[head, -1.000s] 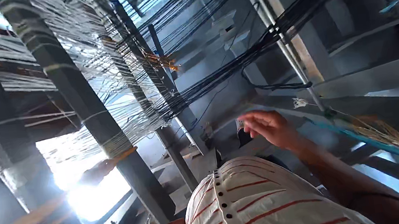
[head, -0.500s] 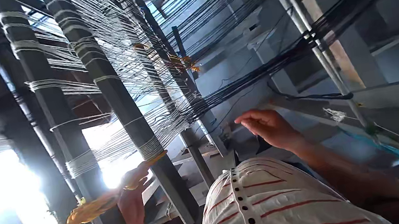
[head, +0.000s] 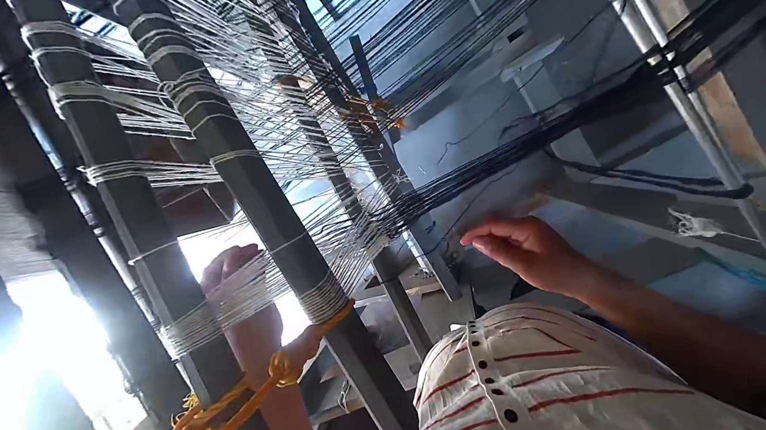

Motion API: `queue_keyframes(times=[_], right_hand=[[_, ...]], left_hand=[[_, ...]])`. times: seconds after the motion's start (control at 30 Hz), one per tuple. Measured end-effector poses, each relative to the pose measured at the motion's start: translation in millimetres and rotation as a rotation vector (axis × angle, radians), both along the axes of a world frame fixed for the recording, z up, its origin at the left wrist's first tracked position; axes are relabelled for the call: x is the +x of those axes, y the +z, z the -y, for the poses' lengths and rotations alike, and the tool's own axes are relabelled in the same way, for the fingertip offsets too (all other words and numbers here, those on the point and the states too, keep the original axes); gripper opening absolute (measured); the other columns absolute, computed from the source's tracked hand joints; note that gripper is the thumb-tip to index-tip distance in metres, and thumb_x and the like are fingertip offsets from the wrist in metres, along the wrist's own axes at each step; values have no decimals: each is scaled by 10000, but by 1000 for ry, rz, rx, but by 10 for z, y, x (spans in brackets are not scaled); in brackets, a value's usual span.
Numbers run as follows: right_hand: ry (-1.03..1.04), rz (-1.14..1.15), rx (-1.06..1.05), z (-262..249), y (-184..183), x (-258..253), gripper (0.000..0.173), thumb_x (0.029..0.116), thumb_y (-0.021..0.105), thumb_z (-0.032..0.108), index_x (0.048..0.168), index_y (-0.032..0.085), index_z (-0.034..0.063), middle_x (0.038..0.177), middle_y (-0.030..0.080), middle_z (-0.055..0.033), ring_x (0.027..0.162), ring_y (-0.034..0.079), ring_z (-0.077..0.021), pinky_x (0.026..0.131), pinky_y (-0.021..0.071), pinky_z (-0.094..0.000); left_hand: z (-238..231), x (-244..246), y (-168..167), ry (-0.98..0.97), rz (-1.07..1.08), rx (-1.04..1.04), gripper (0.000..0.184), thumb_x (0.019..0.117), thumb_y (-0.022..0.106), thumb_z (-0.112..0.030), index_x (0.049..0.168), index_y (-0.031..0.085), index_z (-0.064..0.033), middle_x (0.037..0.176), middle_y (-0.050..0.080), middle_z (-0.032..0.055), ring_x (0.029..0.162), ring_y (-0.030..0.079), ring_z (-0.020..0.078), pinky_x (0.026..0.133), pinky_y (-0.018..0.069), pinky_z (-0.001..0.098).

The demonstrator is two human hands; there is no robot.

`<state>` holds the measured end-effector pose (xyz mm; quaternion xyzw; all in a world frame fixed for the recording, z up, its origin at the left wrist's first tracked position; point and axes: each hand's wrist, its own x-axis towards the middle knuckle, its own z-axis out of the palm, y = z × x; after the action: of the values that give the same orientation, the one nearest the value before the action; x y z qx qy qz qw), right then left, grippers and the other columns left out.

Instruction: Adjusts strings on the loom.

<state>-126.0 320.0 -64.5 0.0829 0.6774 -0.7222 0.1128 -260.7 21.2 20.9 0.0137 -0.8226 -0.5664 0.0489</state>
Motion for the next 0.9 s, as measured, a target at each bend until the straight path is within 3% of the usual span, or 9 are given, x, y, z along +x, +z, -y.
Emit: queue_keyframes(times=[0.03,0.1,0.2,0.53,0.63,0.73,0.77,0.83,0.9], right_hand=[[5,-2,2,21,-1,8,264,1030,506,129,1117,707,-20,826,643,61,649,471,113,607,405,-74],[17,-11,2,50,-9,22,263,1033,507,132,1115,709,-17,814,634,64,645,468,112,602,403,-73],[29,-18,0,61,-32,30,259,1036,506,129,1107,711,-14,797,618,67,636,456,110,590,392,-72],[31,-65,-4,61,-31,-58,262,1043,503,126,1109,713,-15,773,608,69,626,442,116,580,378,-64],[25,-132,40,64,-34,-113,273,1041,499,129,1102,719,-21,772,621,45,625,445,106,580,381,-68],[8,-245,163,56,31,-268,284,1039,500,138,1085,734,-17,762,640,-1,618,473,59,585,413,-105],[-5,-298,200,47,70,-354,276,1030,506,126,1077,738,-14,768,650,-14,616,490,38,585,431,-122],[-33,-421,250,13,150,-576,248,1009,525,83,1077,739,-22,824,688,-45,634,543,6,604,484,-146],[-69,-509,260,-22,182,-834,235,1002,531,49,1088,728,-46,867,699,-73,660,568,-10,625,506,-157]], left_hand=[[-300,-59,180,177,151,-19,210,1074,322,35,1095,528,-3,884,620,-134,815,589,-132,802,500,85],[-313,-142,116,132,161,86,254,1074,346,-20,1073,581,-116,905,696,-165,847,664,-80,804,560,133],[-117,-257,-170,14,156,315,270,1057,362,-3,1101,622,-61,979,746,-27,910,716,73,832,595,238],[288,-493,-766,-213,74,406,176,1005,549,-56,1153,642,-78,1032,735,2,912,711,117,806,599,284],[258,-606,-745,-216,0,368,250,924,719,-145,1158,642,-109,1056,733,-17,976,700,113,853,590,293],[56,-622,-575,-196,-55,363,308,892,776,-270,1117,640,-109,1015,729,-31,962,692,100,880,582,306],[9,-623,-546,-189,-57,375,335,895,776,-301,1126,626,-110,1019,730,-35,975,691,97,900,574,308],[-150,-607,-472,-114,-55,407,211,917,688,-79,1116,617,-87,999,738,-29,965,702,100,922,577,312],[-399,-542,-357,-28,-34,373,176,1043,431,-12,1202,505,-3,1042,648,11,993,652,89,941,543,275]])
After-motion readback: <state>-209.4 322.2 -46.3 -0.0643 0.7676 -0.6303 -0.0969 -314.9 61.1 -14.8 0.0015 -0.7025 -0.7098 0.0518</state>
